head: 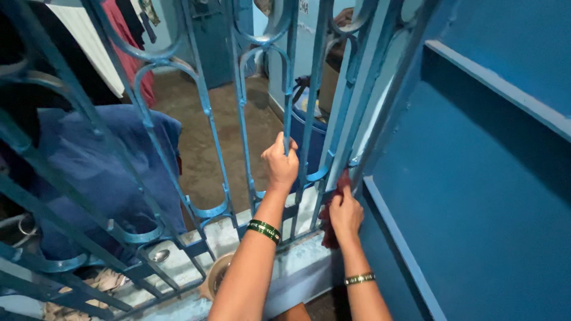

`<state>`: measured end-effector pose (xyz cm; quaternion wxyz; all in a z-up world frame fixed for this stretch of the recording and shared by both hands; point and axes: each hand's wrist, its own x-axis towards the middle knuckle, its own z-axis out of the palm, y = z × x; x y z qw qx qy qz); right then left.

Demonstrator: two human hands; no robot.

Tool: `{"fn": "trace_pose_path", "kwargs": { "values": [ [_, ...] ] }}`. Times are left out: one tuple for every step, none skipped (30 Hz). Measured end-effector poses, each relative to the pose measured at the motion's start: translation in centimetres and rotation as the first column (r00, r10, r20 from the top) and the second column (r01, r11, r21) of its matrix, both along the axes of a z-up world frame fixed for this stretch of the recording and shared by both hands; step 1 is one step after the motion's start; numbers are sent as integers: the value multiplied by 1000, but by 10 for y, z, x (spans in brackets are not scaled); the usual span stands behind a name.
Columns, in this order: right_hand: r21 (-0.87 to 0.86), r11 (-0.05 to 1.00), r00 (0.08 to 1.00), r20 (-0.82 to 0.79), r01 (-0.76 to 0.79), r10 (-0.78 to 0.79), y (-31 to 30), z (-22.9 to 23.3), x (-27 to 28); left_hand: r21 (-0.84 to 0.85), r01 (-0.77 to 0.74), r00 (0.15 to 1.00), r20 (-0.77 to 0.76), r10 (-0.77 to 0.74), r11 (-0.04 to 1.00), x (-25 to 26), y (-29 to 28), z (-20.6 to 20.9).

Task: The person wipes a metal grill with a cloth, dips the cloth into a cup of liquid, and wipes the grill with the cloth.

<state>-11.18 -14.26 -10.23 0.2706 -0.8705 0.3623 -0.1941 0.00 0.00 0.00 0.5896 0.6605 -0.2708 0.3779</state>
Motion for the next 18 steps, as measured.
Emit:
{"fn": "trace_pose_path", "kwargs": {
  "values": [
    [0,1000,1000,3,-2,2,-6,-24,-1,0,-2,1000,3,2,1000,0,0,1],
    [-64,998,991,137,18,-9,-10,-49,0,2,-6,1000,3,6,1000,0,1,1],
    [-125,991,964,267,47,-12,-15,-74,-1,2,-9,1000,1,9,1000,-1,1,1],
    [-126,991,964,267,47,-11,-18,-98,-2,2,-9,1000,1,9,1000,-1,0,1],
    [-142,989,950,313,42,5,-20,-123,-3,4,-14,1000,-4,14,1000,-1,0,1],
    [-158,987,933,358,38,22,-22,-145,-3,5,-18,1000,-10,18,1000,-1,0,1],
    [-158,987,934,358,35,24,-23,-164,-1,5,-20,1000,-11,21,1000,0,0,1],
    [-249,965,916,365,-76,167,-24,-181,1,10,-17,1000,-2,17,1000,1,0,1],
    [-337,923,882,357,-184,307,-23,-197,0,16,-13,1000,3,13,1000,1,0,0],
    [-335,923,883,354,-188,308,-21,-211,-2,18,-15,1000,-2,15,1000,1,-1,-2],
    [-415,885,898,274,-213,345,-17,-221,-1,10,-14,1000,7,14,1000,1,-1,-2],
    [-489,838,908,189,-243,374,-15,-227,-1,2,-13,1000,16,13,1000,2,-2,-2],
    [-487,838,907,190,-245,376,-13,-232,-2,5,-16,1000,16,16,1000,2,-2,-2],
    [-381,885,943,85,-267,322,-8,-237,-5,4,-20,1000,16,20,1000,2,-2,-2],
    [-269,926,963,-27,-267,270,-5,-240,-8,3,-22,1000,16,22,1000,2,-2,-3],
    [-266,926,962,-27,-268,271,-5,-240,-9,6,-23,1000,15,23,1000,3,-2,-3],
    [-253,931,960,25,-263,278,-10,-237,-9,4,-13,1000,13,13,1000,3,-2,-3],
    [-240,936,956,77,-259,284,-12,-235,-8,3,-3,1000,12,3,1000,4,-2,-3]
  ]
}}
